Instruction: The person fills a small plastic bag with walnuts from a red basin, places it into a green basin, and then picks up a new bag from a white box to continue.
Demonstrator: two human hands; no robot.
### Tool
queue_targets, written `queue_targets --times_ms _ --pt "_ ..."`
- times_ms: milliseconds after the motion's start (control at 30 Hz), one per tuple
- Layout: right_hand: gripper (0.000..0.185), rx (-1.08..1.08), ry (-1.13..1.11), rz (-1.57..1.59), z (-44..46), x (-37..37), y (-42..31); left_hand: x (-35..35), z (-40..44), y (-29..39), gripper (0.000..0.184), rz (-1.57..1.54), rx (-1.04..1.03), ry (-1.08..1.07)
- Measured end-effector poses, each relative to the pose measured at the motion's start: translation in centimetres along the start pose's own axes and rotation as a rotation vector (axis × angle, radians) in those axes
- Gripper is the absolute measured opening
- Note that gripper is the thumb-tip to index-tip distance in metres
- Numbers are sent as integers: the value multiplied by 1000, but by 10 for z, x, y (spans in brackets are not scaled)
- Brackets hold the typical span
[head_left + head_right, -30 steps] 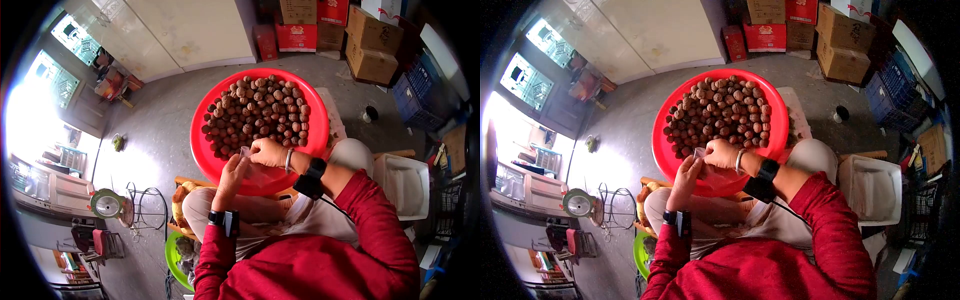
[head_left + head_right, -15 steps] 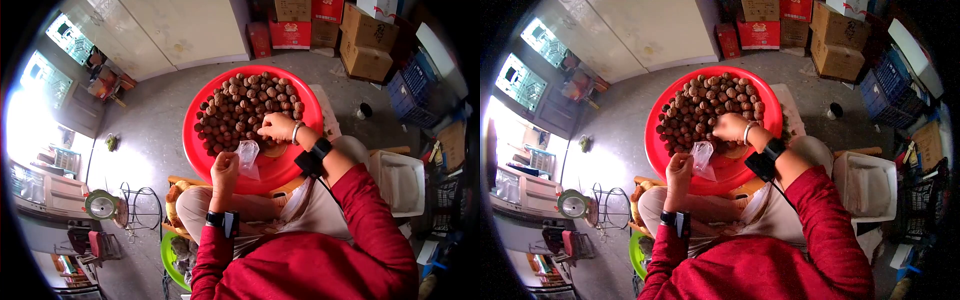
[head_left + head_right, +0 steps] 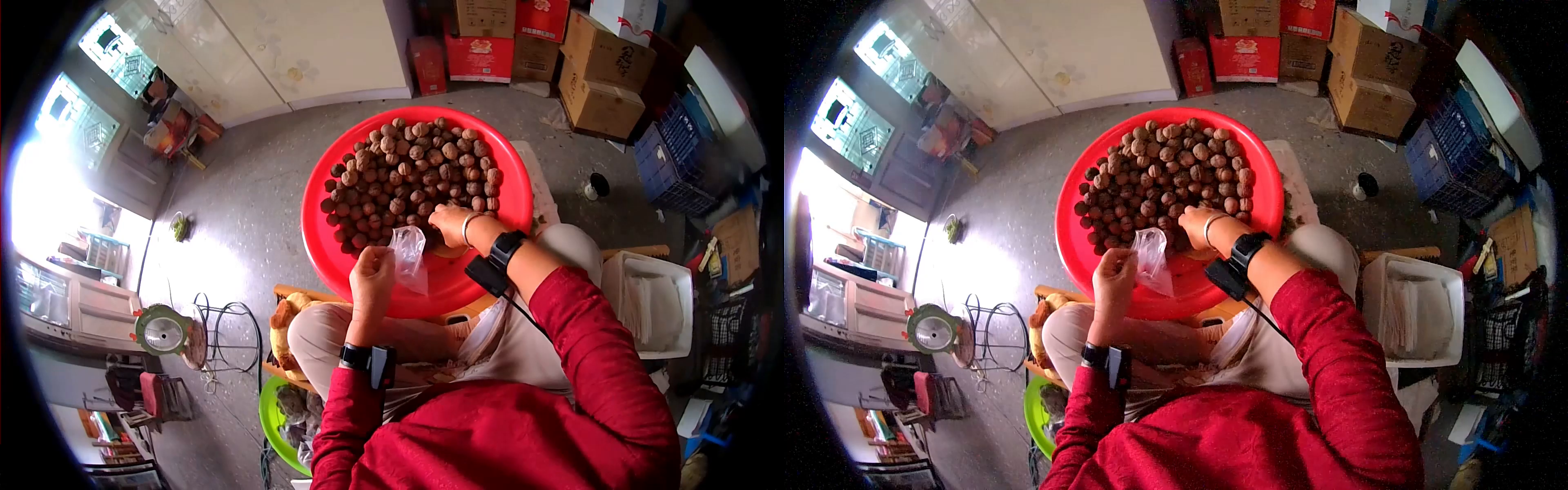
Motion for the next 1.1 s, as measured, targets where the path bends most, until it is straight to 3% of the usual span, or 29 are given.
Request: queue_targets --times_ms 167,300,400,533,633,733,833,900,967,1033,1100 --pt "28 38 50 -29 -15 11 -17 0 2 -4 8 28 0 5" --pt "33 23 -83 -137 5 -22 -8 -1 -1 2 9 -11 18 -3" --pt "38 -77 -524 -215 -7 -31 -10 -2 0 1 10 7 26 2" --pt "35 -21 -547 -284 -10 -36 -13 -1 2 -7 12 -25 21 1" --pt "34 45 -701 -232 15 -77 7 0 4 -14 15 -18 1 18" --pt "36 -98 -876 -112 24 -102 22 -2 2 -5 16 -43 24 28" --pt "30 -67 -726 -188 -4 -53 -3 0 3 -7 16 -40 52 50" --pt "29 58 -336 -121 -15 -2 -26 2 5 -14 17 -18 49 71" --pt "20 -60 -64 169 -36 37 -28 4 8 -17 19 101 5 99" --pt "19 97 349 326 -31 55 -27 3 7 -18 19 99 9 114" --pt "15 213 597 502 -47 75 -27 2 7 -15 19 96 10 127"
Point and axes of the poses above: each hand's wrist, its own z-axis towards the middle knuckle, its own x-axis out of the back of the hand, y = z × x, the point moved 5 cm from there along z, towards the middle knuckle
